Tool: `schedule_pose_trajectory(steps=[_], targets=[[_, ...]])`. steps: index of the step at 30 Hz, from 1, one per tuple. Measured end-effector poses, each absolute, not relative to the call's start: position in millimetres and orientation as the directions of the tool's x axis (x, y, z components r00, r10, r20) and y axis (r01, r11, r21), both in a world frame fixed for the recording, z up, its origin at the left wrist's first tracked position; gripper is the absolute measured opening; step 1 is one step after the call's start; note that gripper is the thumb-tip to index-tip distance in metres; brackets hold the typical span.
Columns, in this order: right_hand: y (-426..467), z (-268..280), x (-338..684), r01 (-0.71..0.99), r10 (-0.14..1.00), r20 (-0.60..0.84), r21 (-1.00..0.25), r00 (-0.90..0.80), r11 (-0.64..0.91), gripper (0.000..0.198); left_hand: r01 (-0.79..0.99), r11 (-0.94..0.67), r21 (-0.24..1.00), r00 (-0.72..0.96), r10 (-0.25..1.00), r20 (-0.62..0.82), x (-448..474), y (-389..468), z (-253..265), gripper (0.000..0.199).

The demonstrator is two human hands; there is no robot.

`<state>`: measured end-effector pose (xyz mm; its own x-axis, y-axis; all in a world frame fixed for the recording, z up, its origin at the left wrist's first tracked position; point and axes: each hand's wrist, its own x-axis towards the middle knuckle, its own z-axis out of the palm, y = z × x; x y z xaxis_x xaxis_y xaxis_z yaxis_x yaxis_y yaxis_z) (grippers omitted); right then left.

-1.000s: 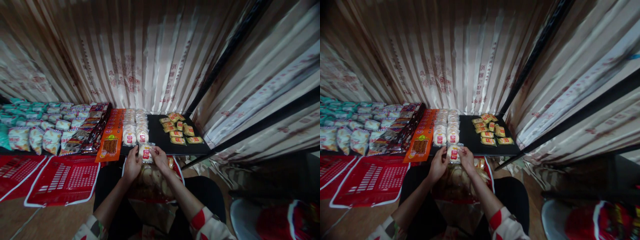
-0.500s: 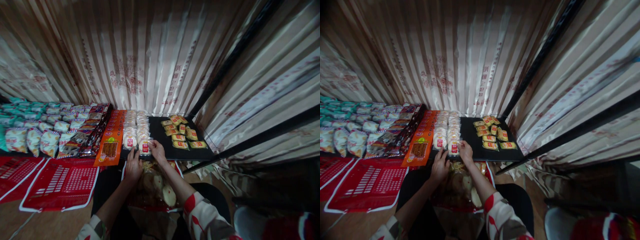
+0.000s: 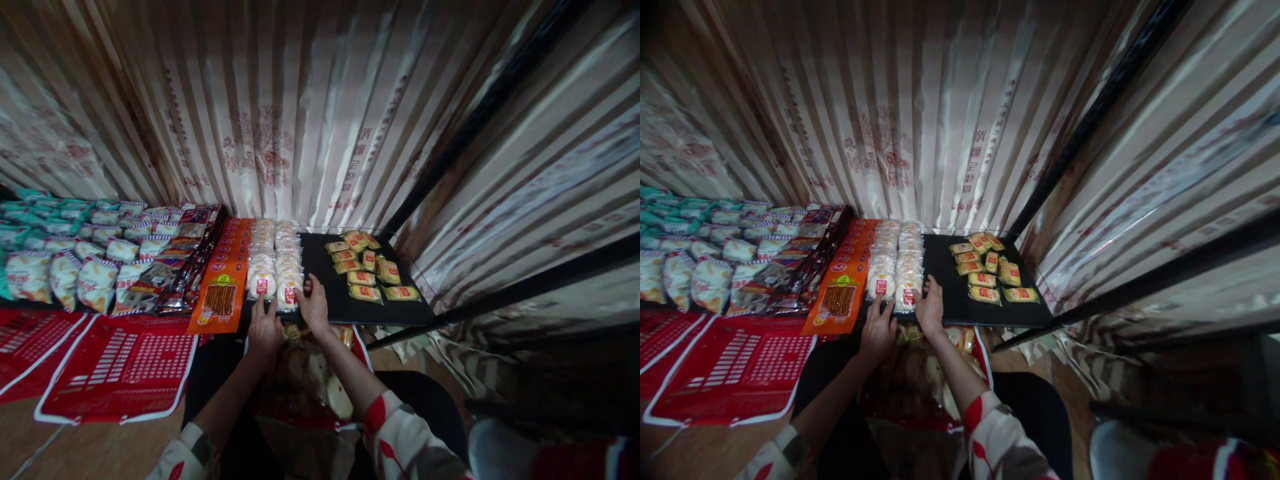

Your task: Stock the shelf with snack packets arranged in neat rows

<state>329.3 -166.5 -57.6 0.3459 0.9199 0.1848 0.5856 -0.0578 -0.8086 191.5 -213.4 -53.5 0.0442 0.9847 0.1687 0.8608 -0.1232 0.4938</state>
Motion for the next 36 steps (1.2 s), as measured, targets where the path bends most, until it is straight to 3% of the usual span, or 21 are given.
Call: schedule_pose_trajectory(steps=[2,4,7,9,25,36], targets=[[-175.4,-57.8,326.9,0.676,0.907,0.300,-0.736,0.297,0.022,0.059,0.862,-0.123,0.492,0.048,0.986,0.161,191.4,-213.2,-53.7,0.045],[-185.6,-59.8,324.8,0.774,0.908,0.388,-0.620,0.158,0.130,0.052,0.863,-0.122,0.491,0.049,0.986,0.159,191.0,-212.9,-54.2,0.046],[-196.6,-66.7,322.7,0.841,0.902,0.427,-0.466,-0.060,0.276,0.041,0.867,-0.115,0.486,0.044,0.987,0.155,190.2,-212.0,-55.1,0.045],[-198.8,-72.3,322.0,0.860,0.898,0.428,-0.414,-0.104,0.297,0.038,0.868,-0.112,0.484,0.047,0.988,0.144,189.6,-211.2,-55.4,0.046],[-185.6,-74.7,318.4,0.876,0.893,0.450,-0.426,-0.009,0.224,0.029,0.902,-0.158,0.402,0.062,0.968,0.242,188.4,-206.3,-66.4,0.048],[-174.0,-72.1,315.7,0.885,0.891,0.453,-0.413,-0.004,0.214,0.028,0.886,-0.184,0.427,0.043,0.947,0.318,189.3,-205.8,-71.8,0.047]])
